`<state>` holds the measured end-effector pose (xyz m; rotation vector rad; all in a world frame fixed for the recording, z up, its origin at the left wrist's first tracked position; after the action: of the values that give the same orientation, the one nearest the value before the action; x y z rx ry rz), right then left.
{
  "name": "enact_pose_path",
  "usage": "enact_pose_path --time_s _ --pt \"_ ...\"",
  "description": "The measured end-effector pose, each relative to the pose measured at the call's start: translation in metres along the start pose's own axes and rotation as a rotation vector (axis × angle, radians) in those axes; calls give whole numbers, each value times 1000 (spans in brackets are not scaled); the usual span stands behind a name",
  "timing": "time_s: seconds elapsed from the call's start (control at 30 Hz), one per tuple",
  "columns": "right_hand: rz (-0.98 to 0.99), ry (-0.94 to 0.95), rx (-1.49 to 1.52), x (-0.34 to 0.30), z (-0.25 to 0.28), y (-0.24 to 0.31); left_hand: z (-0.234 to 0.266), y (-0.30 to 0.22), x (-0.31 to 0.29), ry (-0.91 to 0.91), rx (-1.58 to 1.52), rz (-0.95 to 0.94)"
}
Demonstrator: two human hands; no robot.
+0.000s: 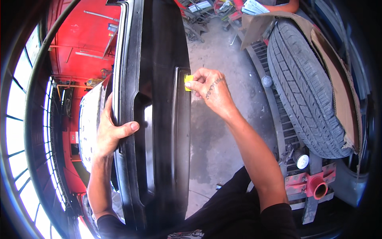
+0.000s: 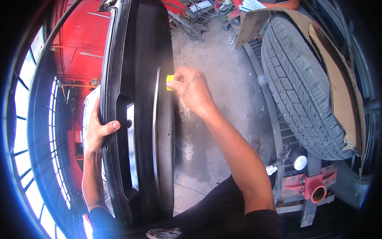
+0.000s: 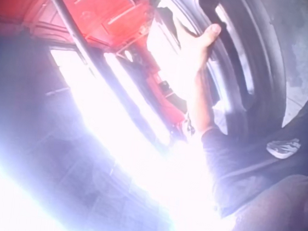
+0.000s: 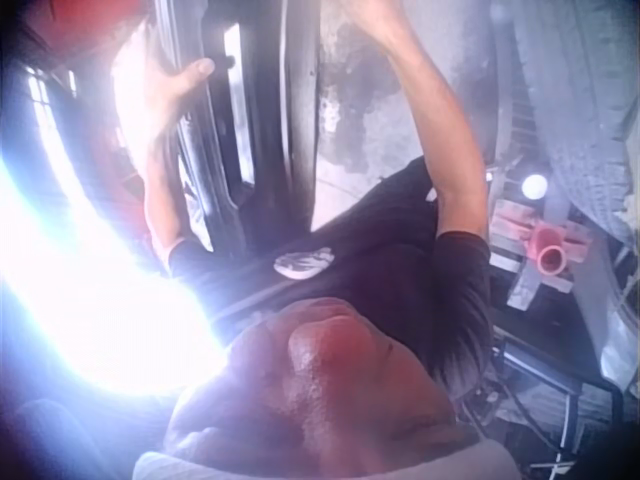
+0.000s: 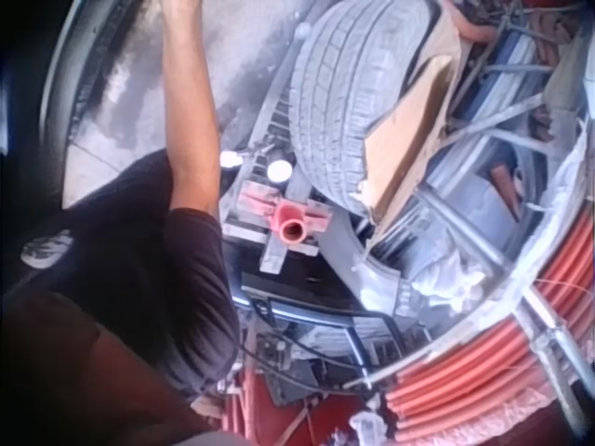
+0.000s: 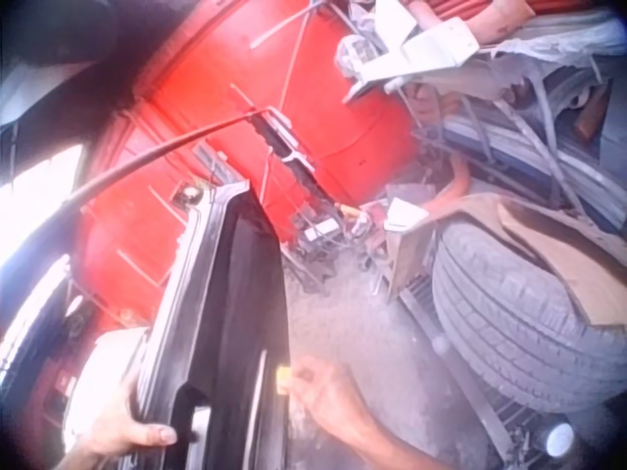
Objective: The person mixes black paint in a small container and pours it into a spray gun. They then apply masking tape to a black car bumper and spray paint the surface with the spray gun.
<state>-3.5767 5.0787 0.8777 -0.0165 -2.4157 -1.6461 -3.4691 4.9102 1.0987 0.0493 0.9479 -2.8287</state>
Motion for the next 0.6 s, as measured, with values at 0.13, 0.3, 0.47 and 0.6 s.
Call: enact_pose_path --time_s 0.13,0.3,0.47,0.6 --pt "-143 -27 144 -7 -2 6 2 4 -3 -4 22 22" --pt "-194 35 175 -2 4 1 -1 -3 -6 -6 18 11" --pt "-214 64 365 -1 -1 -17 -1 -5 -8 -7 25 28" --pt "-231 111 519 -6 -10 -24 -2 -8 -10 -19 -11 38"
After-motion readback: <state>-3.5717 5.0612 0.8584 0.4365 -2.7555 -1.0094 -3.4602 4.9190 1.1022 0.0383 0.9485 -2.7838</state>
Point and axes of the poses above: each hand's wrist, its own x-axis towards the middle knuckle, its own z-axis out of the back of the hand, y = z × x, the point moved 7 cm from there along x, towards the middle knuckle, and after that the axes turned 3 degrees about x, right-handed, at the moved point
